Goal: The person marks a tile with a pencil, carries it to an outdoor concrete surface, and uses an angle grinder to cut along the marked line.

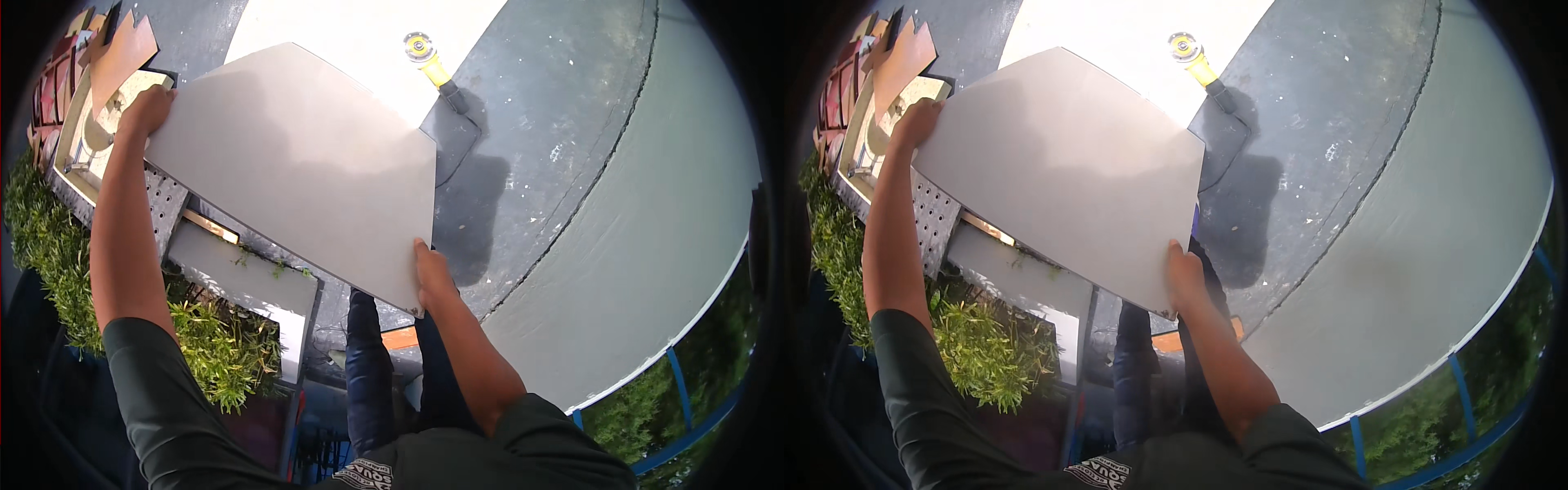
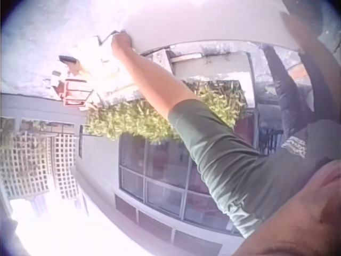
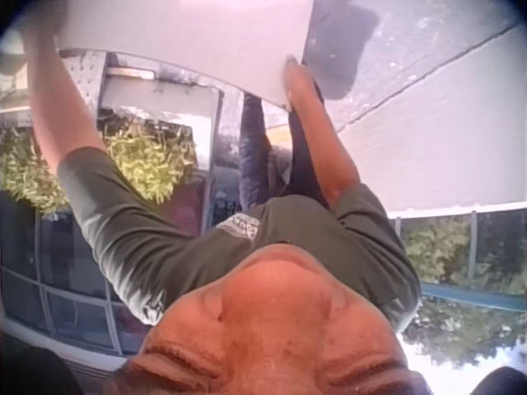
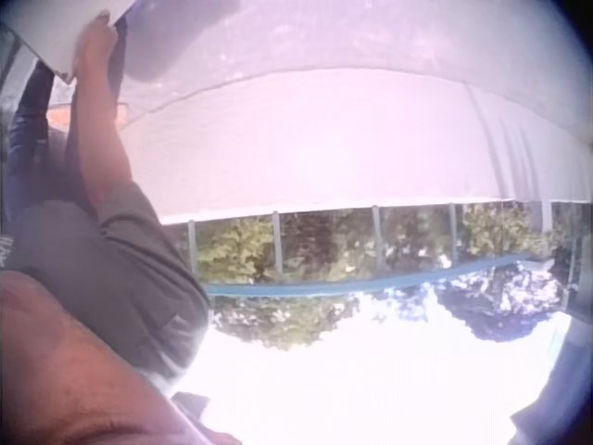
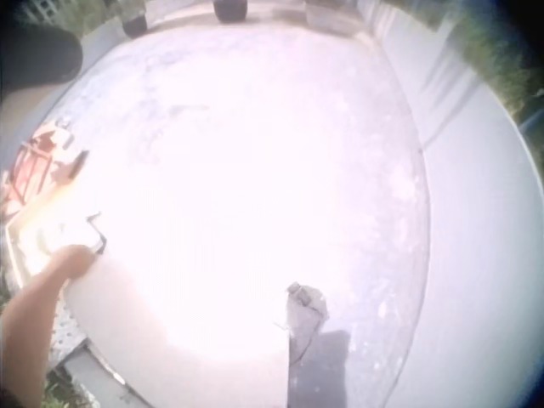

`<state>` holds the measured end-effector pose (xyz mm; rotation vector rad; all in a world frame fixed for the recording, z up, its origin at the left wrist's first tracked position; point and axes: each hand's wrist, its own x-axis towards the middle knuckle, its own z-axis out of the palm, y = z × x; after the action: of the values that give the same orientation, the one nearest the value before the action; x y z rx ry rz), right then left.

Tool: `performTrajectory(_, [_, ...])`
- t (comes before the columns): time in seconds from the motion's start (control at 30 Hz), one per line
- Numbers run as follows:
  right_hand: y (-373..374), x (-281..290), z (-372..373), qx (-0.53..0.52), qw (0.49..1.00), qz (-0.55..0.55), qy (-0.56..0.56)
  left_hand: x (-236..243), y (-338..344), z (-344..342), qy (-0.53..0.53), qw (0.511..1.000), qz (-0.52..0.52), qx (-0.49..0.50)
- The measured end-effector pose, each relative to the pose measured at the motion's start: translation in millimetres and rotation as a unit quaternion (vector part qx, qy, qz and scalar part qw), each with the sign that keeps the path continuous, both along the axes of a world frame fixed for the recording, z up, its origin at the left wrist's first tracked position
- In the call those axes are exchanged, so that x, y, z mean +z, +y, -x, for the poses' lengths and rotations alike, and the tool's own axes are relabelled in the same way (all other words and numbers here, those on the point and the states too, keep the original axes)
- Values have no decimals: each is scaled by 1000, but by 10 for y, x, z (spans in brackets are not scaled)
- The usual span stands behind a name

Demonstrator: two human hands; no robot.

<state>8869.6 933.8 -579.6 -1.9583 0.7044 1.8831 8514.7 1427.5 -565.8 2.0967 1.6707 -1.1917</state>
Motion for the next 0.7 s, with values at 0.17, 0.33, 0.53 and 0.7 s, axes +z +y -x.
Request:
performTrajectory(0.17, [110,-52,50,-36,999,0,19,96,12,-355,29,1000,-3,6])
performTrajectory(0.33, [340,208,212,-56,998,1,31,633,-676,-621,-87,931,-343,-91])
performTrajectory(0.53, [428,445,445,-67,998,14,13,1035,-2966,-1087,-484,630,-329,510])
performTrajectory(0.7, [13,150,1085,-66,997,-21,43,859,-4633,-1202,-544,320,-111,768])
